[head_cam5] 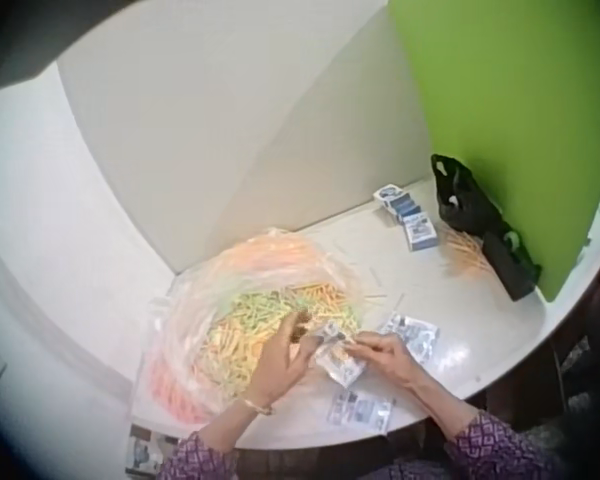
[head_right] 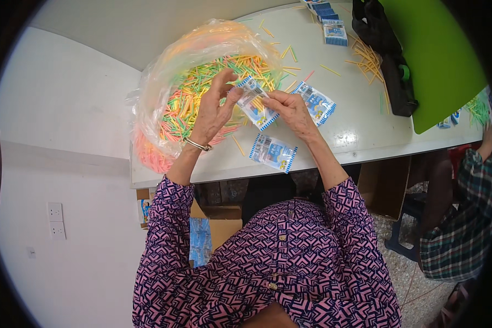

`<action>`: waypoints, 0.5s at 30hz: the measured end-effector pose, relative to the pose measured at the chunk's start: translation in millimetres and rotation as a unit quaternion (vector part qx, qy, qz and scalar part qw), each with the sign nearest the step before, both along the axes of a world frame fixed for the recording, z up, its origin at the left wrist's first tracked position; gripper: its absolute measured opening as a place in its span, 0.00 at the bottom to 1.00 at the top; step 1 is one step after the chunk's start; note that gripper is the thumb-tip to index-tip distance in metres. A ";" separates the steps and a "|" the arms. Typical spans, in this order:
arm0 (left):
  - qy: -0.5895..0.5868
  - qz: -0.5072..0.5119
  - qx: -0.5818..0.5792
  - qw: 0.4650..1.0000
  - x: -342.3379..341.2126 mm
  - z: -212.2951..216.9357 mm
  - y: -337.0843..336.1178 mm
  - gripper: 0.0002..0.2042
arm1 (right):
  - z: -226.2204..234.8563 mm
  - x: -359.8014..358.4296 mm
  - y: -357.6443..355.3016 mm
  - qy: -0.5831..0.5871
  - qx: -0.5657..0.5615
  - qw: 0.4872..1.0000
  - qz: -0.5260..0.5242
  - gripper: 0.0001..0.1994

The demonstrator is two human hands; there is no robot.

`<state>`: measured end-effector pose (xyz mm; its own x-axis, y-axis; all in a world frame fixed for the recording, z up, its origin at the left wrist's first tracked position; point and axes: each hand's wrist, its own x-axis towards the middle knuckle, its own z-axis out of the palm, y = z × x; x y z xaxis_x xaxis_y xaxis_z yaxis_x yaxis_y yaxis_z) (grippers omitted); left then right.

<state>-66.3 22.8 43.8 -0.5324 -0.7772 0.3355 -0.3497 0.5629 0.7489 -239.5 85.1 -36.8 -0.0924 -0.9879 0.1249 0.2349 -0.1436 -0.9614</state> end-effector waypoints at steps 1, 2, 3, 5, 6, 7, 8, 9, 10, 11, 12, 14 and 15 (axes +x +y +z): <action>-0.001 0.003 -0.001 1.000 1.3 0.4 0.9 0.20 | 1.4 0.3 -0.8 0.015 -0.013 1.000 0.003 0.12; -0.037 -0.021 -0.061 0.997 2.2 0.0 1.3 0.18 | 2.3 0.8 -0.9 0.031 -0.027 0.999 0.006 0.12; -0.074 -0.046 -0.120 0.989 3.0 -0.9 1.1 0.16 | 2.7 1.8 -0.3 0.030 -0.027 0.999 0.008 0.12; -0.036 -0.060 -0.028 0.997 8.4 -11.1 -6.2 0.13 | 4.6 3.7 2.5 0.014 -0.024 1.000 0.010 0.12; 0.003 -0.074 0.065 0.995 10.8 -15.5 -10.8 0.11 | 5.6 5.1 3.6 0.014 -0.024 1.000 0.010 0.12; 0.003 -0.075 0.067 0.995 10.7 -15.2 -13.1 0.11 | 9.7 7.8 5.9 -0.017 -0.015 0.999 0.024 0.13; 0.009 -0.086 0.087 0.992 10.7 -15.0 -15.5 0.10 | 13.2 8.8 7.9 -0.049 -0.006 0.998 0.039 0.13; 0.015 -0.097 0.107 0.989 10.9 -15.4 -16.1 0.10 | 15.2 5.2 8.9 -0.049 -0.004 0.998 0.039 0.13; 0.014 -0.098 0.108 0.989 7.4 -11.8 -13.3 0.10 | 17.2 -1.9 8.5 0.009 0.032 0.997 0.074 0.14; 0.046 -0.122 0.170 0.977 2.7 -6.7 -9.3 0.12 | 17.8 -6.0 8.4 0.067 0.069 0.989 0.109 0.14; 0.077 -0.144 0.232 0.959 -0.3 -4.1 -6.9 0.13 | 16.6 -6.4 8.6 0.067 0.070 0.989 0.109 0.14; 0.048 -0.129 0.236 0.962 -0.1 -4.5 -6.8 0.15 | 13.3 -5.1 8.6 0.035 0.095 0.985 0.138 0.14; 0.019 -0.114 0.241 0.964 0.0 -4.9 -6.9 0.16 | 11.6 -4.1 9.3 0.035 0.095 0.985 0.139 0.14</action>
<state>-66.3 15.9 38.9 -0.7021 -0.7120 -0.0120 -0.2252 0.2060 0.9523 -243.6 94.5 -25.2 0.1865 -0.9801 -0.0687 0.1717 0.1013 -0.9799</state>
